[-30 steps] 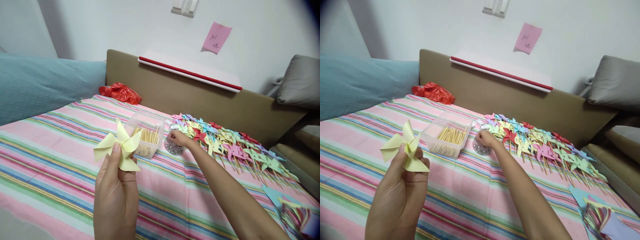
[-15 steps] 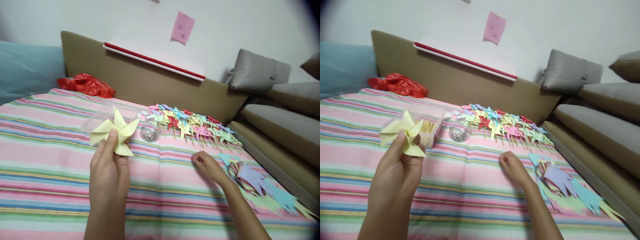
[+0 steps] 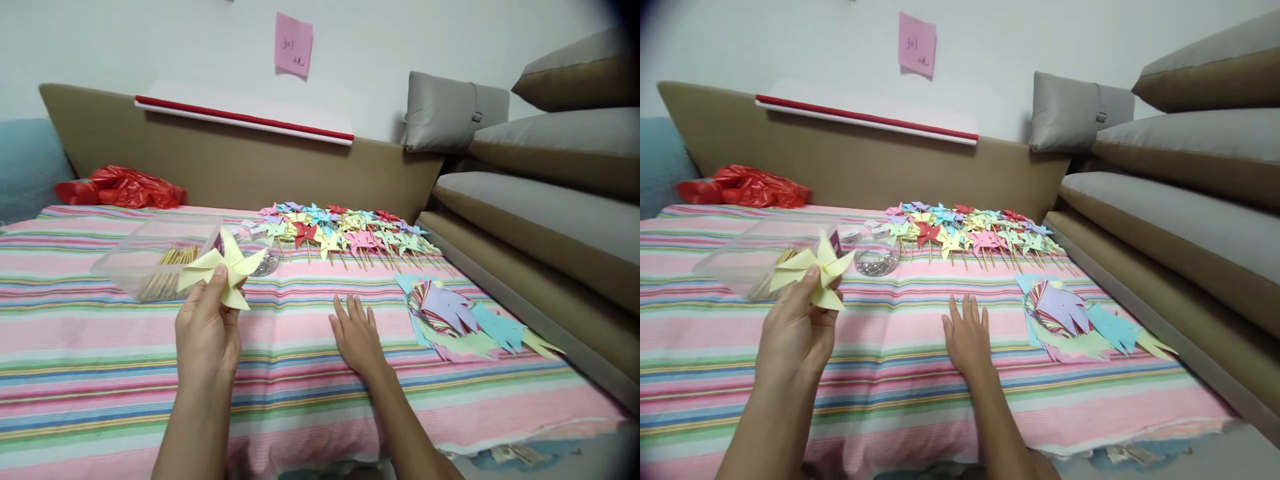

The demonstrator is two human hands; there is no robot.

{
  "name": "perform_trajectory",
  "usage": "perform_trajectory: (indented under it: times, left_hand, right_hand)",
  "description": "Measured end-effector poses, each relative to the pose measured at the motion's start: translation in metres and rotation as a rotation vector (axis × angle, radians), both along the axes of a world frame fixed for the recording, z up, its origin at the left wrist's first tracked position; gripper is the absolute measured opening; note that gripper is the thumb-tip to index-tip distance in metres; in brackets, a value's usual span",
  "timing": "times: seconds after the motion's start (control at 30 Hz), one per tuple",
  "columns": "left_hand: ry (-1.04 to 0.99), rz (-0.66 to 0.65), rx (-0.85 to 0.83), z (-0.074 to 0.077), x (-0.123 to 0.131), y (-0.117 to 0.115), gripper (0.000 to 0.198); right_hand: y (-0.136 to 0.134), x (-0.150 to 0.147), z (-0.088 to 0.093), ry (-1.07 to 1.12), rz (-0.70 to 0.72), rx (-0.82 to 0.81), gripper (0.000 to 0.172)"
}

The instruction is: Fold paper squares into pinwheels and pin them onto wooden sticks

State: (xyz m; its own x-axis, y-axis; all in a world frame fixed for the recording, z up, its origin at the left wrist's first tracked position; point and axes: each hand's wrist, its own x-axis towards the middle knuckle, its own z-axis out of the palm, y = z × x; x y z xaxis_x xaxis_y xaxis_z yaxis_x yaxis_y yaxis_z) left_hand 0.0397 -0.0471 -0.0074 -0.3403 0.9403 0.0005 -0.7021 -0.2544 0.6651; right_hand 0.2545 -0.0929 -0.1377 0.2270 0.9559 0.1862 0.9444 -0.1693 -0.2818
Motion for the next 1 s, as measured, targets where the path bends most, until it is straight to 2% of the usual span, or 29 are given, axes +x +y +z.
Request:
perform_trajectory:
  times: [0.1, 0.23, 0.43, 0.57, 0.7, 0.77, 0.87, 1.0]
  left_hand:
    - [0.062, -0.05, -0.037, -0.01, 0.014, 0.002, 0.013]
    - [0.162, -0.121, -0.073, -0.015, 0.026, 0.001, 0.02]
    - [0.326, -0.167, -0.081, -0.019, 0.025, -0.006, 0.034]
    - [0.487, -0.165, -0.065, -0.027, 0.023, -0.01, 0.031]
    - [0.784, -0.097, 0.026, -0.033, 0.029, -0.015, 0.027]
    - [0.873, -0.1, 0.101, -0.034, 0.035, -0.019, 0.021]
    - [0.851, -0.203, 0.168, -0.035, 0.045, -0.024, 0.014]
    - [0.771, -0.364, 0.106, -0.037, 0.053, -0.029, 0.017]
  right_hand:
    - [0.004, 0.001, 0.002, 0.083, 0.034, 0.05, 0.055]
    - [0.006, 0.003, 0.004, 0.212, 0.032, 0.132, 0.05]
    - [0.004, 0.009, 0.013, 0.429, -0.056, 0.249, 0.035]
    - [-0.003, 0.003, 0.031, 0.656, -0.023, 0.359, 0.028]
    - [-0.014, -0.017, 0.06, 1.168, 0.119, 0.496, 0.024]
    - [-0.02, -0.028, 0.072, 1.307, 0.161, 0.534, 0.016]
    - [-0.024, -0.037, 0.078, 1.153, 0.224, 0.588, 0.003]
    - [-0.023, -0.04, 0.074, 0.912, 0.201, 0.705, 0.006]
